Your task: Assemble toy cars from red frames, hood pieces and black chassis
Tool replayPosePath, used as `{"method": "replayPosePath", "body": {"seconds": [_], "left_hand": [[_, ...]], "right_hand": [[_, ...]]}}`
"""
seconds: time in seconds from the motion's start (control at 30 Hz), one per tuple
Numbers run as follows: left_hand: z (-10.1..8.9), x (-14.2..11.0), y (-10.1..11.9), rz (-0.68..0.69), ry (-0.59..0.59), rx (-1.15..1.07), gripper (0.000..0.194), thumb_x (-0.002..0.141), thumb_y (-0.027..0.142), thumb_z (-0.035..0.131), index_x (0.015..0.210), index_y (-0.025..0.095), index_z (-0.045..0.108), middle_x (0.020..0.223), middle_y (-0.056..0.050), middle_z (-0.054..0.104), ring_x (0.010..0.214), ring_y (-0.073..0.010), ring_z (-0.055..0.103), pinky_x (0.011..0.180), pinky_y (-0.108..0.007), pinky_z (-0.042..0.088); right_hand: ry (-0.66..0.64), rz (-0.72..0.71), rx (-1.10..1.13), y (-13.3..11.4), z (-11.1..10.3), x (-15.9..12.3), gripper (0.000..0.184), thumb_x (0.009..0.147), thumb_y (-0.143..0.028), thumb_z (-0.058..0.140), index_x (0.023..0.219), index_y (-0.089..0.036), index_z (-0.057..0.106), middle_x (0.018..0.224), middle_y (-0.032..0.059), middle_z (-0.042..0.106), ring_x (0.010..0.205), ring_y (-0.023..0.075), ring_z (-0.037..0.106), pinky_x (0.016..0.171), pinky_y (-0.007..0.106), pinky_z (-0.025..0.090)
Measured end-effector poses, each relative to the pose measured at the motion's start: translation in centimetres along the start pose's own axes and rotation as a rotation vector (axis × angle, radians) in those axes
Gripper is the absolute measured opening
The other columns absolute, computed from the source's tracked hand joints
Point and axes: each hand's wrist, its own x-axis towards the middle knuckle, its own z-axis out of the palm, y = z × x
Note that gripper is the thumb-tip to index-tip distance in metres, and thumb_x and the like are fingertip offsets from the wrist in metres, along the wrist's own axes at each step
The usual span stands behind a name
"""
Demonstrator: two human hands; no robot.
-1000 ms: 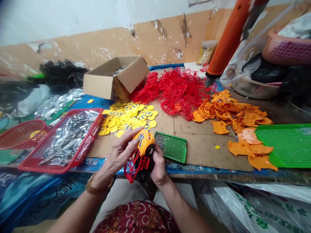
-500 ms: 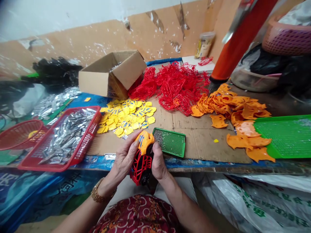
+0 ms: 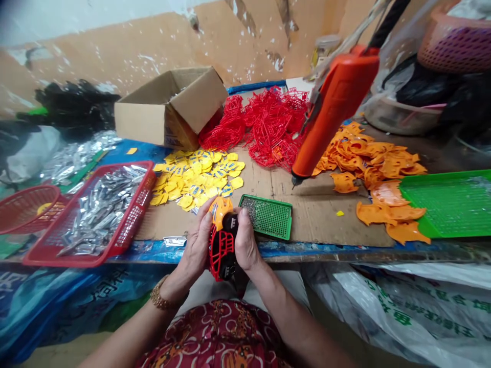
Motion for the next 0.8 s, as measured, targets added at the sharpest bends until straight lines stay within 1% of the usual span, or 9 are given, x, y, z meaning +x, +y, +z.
{"method": "replayPosePath", "body": {"seconds": [0.1,0.2,0.33,0.4,0.5,0.57,0.6,0.7,0.8], "left_hand": [[-0.2,0.1,0.4,-0.04,-0.027,-0.042,0.048,0.101,0.049,0.041,0.143,0.027,0.049,0.155,-0.007,0.046,0.145,-0.0242,0.039,0.123,-0.046,0.023],[-0.3,0.2,0.6,-0.047,-0.064,-0.083,0.047,0.101,0.049,0.041,0.143,0.03,0.049,0.155,-0.006,0.047,0.146,-0.0243,0.037,0.124,-0.047,0.023],[-0.2,0.4,0.5,-0.093,-0.117,-0.179,0.049,0.1,0.051,0.042,0.144,0.031,0.049,0.153,-0.007,0.049,0.145,-0.0275,0.039,0.121,-0.051,0.029],[-0.2,0.5,0.5,-0.106,-0.153,-0.212,0.048,0.1,0.051,0.041,0.144,0.033,0.049,0.154,-0.006,0.049,0.144,-0.0275,0.041,0.121,-0.051,0.031],[-0.3,0.4,0.5,-0.073,-0.173,-0.128,0.049,0.101,0.05,0.04,0.147,0.033,0.046,0.159,-0.004,0.042,0.147,-0.0255,0.036,0.124,-0.048,0.023],[-0.4,0.4,0.6,-0.038,-0.156,-0.048,0.051,0.101,0.049,0.039,0.149,0.032,0.043,0.162,-0.003,0.037,0.149,-0.0248,0.032,0.126,-0.047,0.017],[-0.4,0.4,0.6,-0.029,-0.15,-0.031,0.051,0.102,0.049,0.039,0.15,0.032,0.041,0.163,-0.002,0.035,0.149,-0.0247,0.032,0.126,-0.047,0.017],[-0.5,0.5,0.5,-0.025,-0.146,-0.052,0.051,0.101,0.047,0.04,0.15,0.033,0.042,0.161,-0.002,0.038,0.149,-0.0242,0.033,0.125,-0.047,0.022],[-0.5,0.7,0.3,-0.042,-0.129,-0.106,0.048,0.101,0.047,0.043,0.146,0.031,0.048,0.157,-0.004,0.045,0.146,-0.025,0.038,0.122,-0.046,0.028]], "right_hand": [[0.072,0.06,-0.031,-0.2,-0.1,0.1,0.068,0.097,-0.066,0.019,0.115,-0.02,0.065,0.106,0.0086,0.073,0.109,0.0235,0.065,0.099,0.04,0.052],[0.133,0.07,-0.087,-0.6,-0.3,0.3,0.064,0.095,-0.069,0.025,0.107,-0.022,0.066,0.107,0.0095,0.07,0.111,0.0248,0.062,0.106,0.043,0.045],[0.116,0.072,-0.111,-0.9,-0.8,0.5,0.061,0.095,-0.068,0.025,0.099,-0.023,0.065,0.102,0.0088,0.069,0.107,0.0241,0.062,0.106,0.043,0.043],[0.122,0.077,-0.117,-1.0,-1.0,0.6,0.062,0.094,-0.07,0.024,0.099,-0.023,0.064,0.102,0.0083,0.069,0.105,0.0237,0.062,0.106,0.043,0.043],[0.119,0.086,-0.123,-1.2,-1.3,0.5,0.062,0.093,-0.072,0.024,0.098,-0.023,0.063,0.103,0.008,0.07,0.104,0.0236,0.062,0.107,0.043,0.043],[0.096,0.097,-0.084,-1.1,-1.2,0.4,0.06,0.094,-0.071,0.026,0.099,-0.023,0.063,0.107,0.0077,0.07,0.107,0.0234,0.063,0.106,0.043,0.045],[0.081,0.105,-0.044,-1.0,-1.2,0.3,0.059,0.094,-0.07,0.027,0.102,-0.024,0.062,0.11,0.0073,0.07,0.109,0.0233,0.063,0.106,0.043,0.046],[0.035,0.121,0.087,-1.0,-1.0,0.1,0.055,0.096,-0.068,0.028,0.115,-0.027,0.06,0.117,0.0053,0.069,0.114,0.0225,0.062,0.107,0.043,0.047],[-0.006,0.091,0.036,-1.9,-1.1,-0.2,0.053,0.096,-0.066,0.03,0.119,-0.028,0.059,0.121,0.0048,0.067,0.118,0.0223,0.06,0.109,0.041,0.045]]}}
